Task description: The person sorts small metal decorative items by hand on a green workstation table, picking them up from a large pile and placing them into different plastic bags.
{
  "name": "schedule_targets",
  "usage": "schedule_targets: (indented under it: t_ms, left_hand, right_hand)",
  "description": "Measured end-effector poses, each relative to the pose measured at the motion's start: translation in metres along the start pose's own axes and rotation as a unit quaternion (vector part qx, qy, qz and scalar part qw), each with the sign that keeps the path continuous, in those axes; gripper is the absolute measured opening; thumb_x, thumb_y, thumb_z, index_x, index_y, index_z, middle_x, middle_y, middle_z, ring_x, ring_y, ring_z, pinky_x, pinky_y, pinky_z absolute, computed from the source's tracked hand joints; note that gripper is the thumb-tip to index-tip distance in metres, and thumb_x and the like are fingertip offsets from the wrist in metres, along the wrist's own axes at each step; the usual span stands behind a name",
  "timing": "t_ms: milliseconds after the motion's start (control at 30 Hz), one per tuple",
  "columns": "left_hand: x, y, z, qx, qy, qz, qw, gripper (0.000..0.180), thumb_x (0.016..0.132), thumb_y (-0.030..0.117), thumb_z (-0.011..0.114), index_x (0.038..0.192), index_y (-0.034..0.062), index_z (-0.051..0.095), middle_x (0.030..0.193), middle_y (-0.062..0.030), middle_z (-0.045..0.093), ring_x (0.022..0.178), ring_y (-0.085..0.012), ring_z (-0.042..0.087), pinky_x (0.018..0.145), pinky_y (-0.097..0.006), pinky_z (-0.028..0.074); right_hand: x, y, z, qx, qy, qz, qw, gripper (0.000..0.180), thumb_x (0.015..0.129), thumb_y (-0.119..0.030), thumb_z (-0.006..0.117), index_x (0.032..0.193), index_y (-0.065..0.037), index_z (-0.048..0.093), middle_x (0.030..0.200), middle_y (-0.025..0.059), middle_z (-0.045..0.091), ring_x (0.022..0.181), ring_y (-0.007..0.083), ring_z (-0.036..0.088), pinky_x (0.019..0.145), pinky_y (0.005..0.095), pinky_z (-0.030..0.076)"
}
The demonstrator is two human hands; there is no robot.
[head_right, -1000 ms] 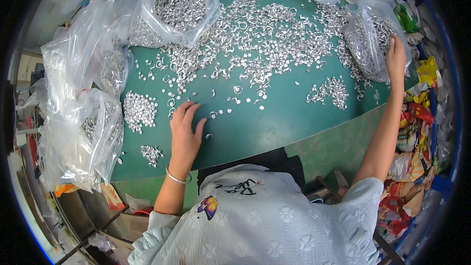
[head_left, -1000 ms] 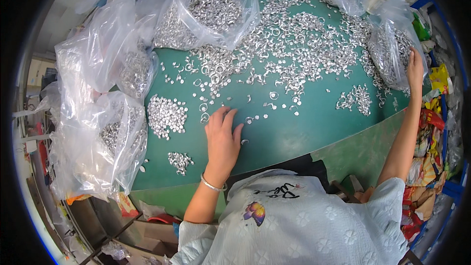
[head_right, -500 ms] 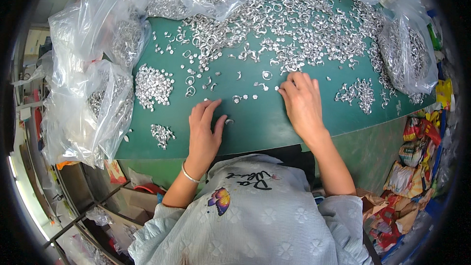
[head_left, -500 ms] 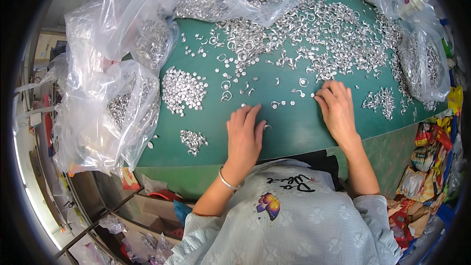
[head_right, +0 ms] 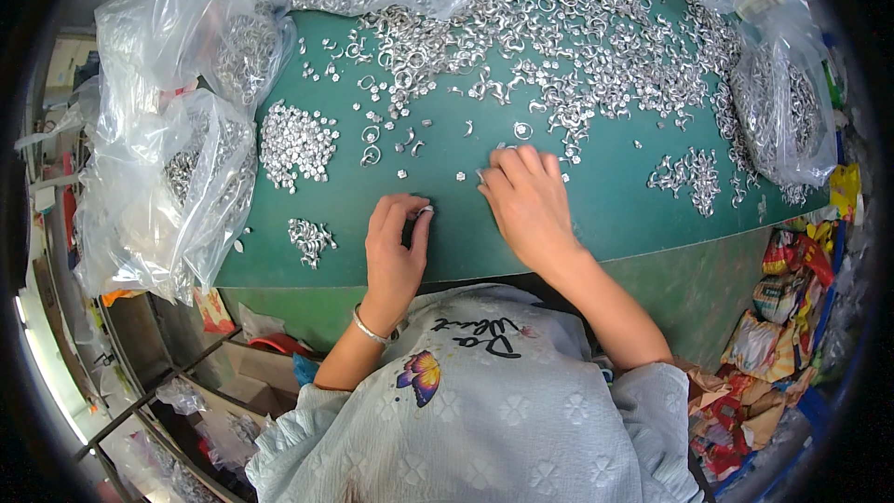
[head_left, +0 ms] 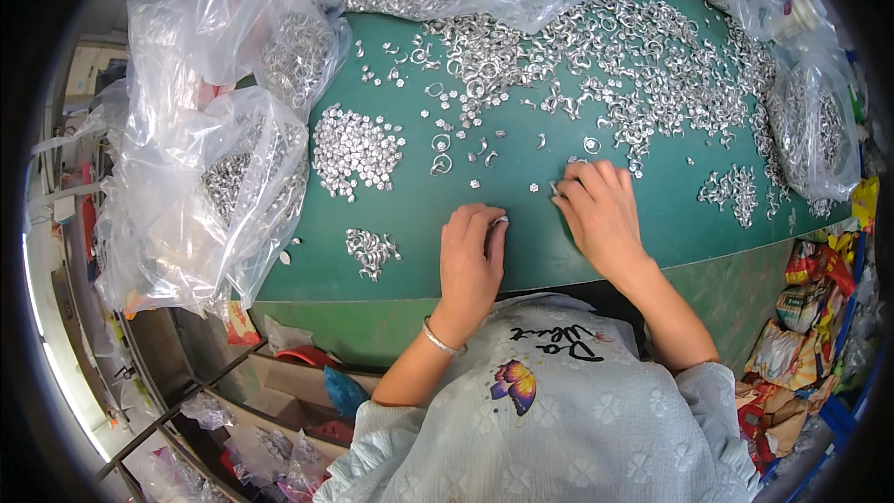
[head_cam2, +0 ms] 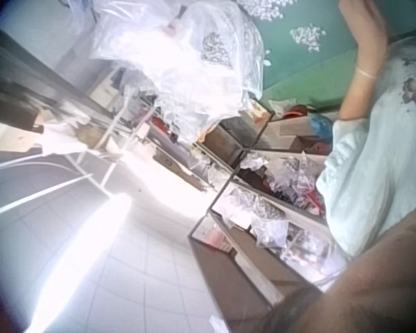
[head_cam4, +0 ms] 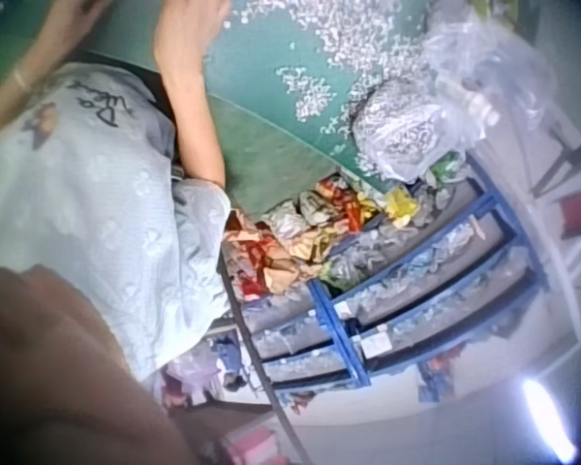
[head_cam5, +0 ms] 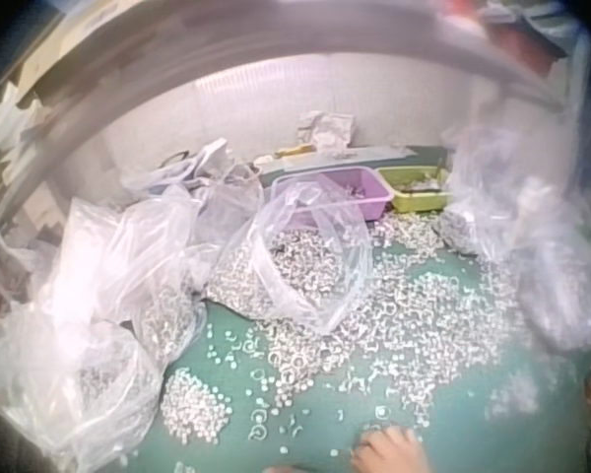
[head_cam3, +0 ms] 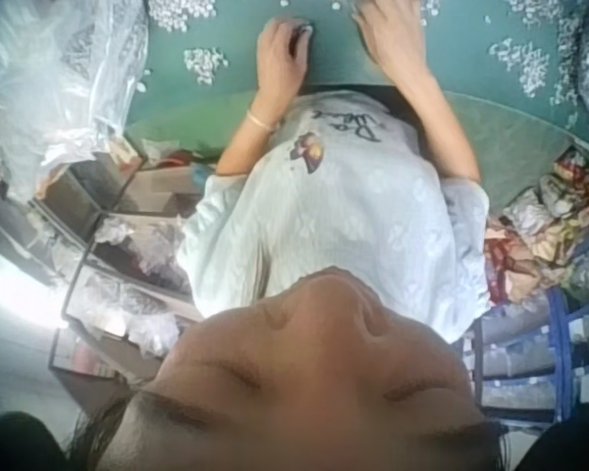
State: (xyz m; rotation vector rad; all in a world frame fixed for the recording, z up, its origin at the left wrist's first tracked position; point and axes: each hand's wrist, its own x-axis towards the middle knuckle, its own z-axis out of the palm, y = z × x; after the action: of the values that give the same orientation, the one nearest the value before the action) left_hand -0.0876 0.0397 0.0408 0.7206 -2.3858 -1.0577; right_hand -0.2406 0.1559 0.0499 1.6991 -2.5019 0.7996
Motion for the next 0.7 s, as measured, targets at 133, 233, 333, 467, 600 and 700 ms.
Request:
schedule_targets:
  t_ms: [133,233,333,467,600,700]
  left_hand:
    - [0.000,0.003,0.005,0.013,0.007,0.023,1.000,0.023,0.081,-0.005,0.066,0.103,0.0015,0.062,0.092,-0.0111,0.059,0.081,-0.0280,0.057,0.073,-0.035,0.046]
    - [-0.004,0.003,0.005,0.051,-0.018,0.040,0.998,0.025,0.080,-0.001,0.067,0.105,0.0025,0.062,0.100,-0.0101,0.058,0.090,-0.0295,0.055,0.080,-0.038,0.043]
    - [-0.009,0.017,0.001,0.086,-0.034,0.063,0.994,0.025,0.079,0.002,0.069,0.103,0.0035,0.063,0.103,-0.0099,0.056,0.092,-0.0301,0.053,0.083,-0.040,0.041]
    - [-0.011,0.005,0.001,0.089,-0.060,0.063,0.992,0.024,0.078,0.005,0.071,0.101,0.0049,0.064,0.103,-0.0102,0.056,0.093,-0.0295,0.053,0.085,-0.039,0.039]
    - [-0.013,-0.016,-0.012,0.124,0.010,0.046,0.991,0.021,0.080,0.001,0.066,0.100,0.0049,0.061,0.108,-0.0106,0.056,0.104,-0.0296,0.052,0.085,-0.040,0.037]
    - [-0.020,-0.026,-0.029,0.201,0.053,0.009,0.978,0.025,0.078,-0.004,0.061,0.101,0.0052,0.060,0.112,-0.0115,0.056,0.109,-0.0321,0.051,0.093,-0.044,0.033]
  right_hand:
    - [-0.020,-0.021,0.005,0.011,-0.011,-0.012,1.000,0.017,0.076,-0.010,0.068,0.090,-0.004,0.060,0.098,0.0063,0.055,0.091,0.0244,0.051,0.077,0.0376,0.038]
    - [-0.021,-0.035,0.011,0.106,-0.023,-0.019,0.994,0.019,0.075,-0.006,0.071,0.092,-0.003,0.062,0.098,0.0065,0.057,0.090,0.0259,0.052,0.077,0.0378,0.040]
    - [-0.026,-0.021,0.009,0.149,0.019,-0.010,0.989,0.020,0.075,-0.008,0.071,0.093,-0.003,0.064,0.097,0.0071,0.058,0.090,0.0262,0.054,0.077,0.0388,0.041]
    - [-0.027,0.037,-0.022,-0.026,0.121,0.162,0.979,0.018,0.076,-0.007,0.072,0.093,-0.004,0.065,0.096,0.0083,0.059,0.090,0.0270,0.054,0.077,0.0390,0.040]
    - [-0.022,0.035,-0.028,-0.079,0.059,0.154,0.983,0.014,0.076,-0.006,0.072,0.089,-0.005,0.065,0.095,0.0072,0.057,0.091,0.0271,0.052,0.075,0.0384,0.038]
    - [-0.019,0.029,-0.022,-0.115,0.073,0.128,0.982,0.013,0.075,-0.007,0.071,0.087,-0.006,0.064,0.095,0.0061,0.056,0.090,0.0258,0.051,0.075,0.0394,0.037]
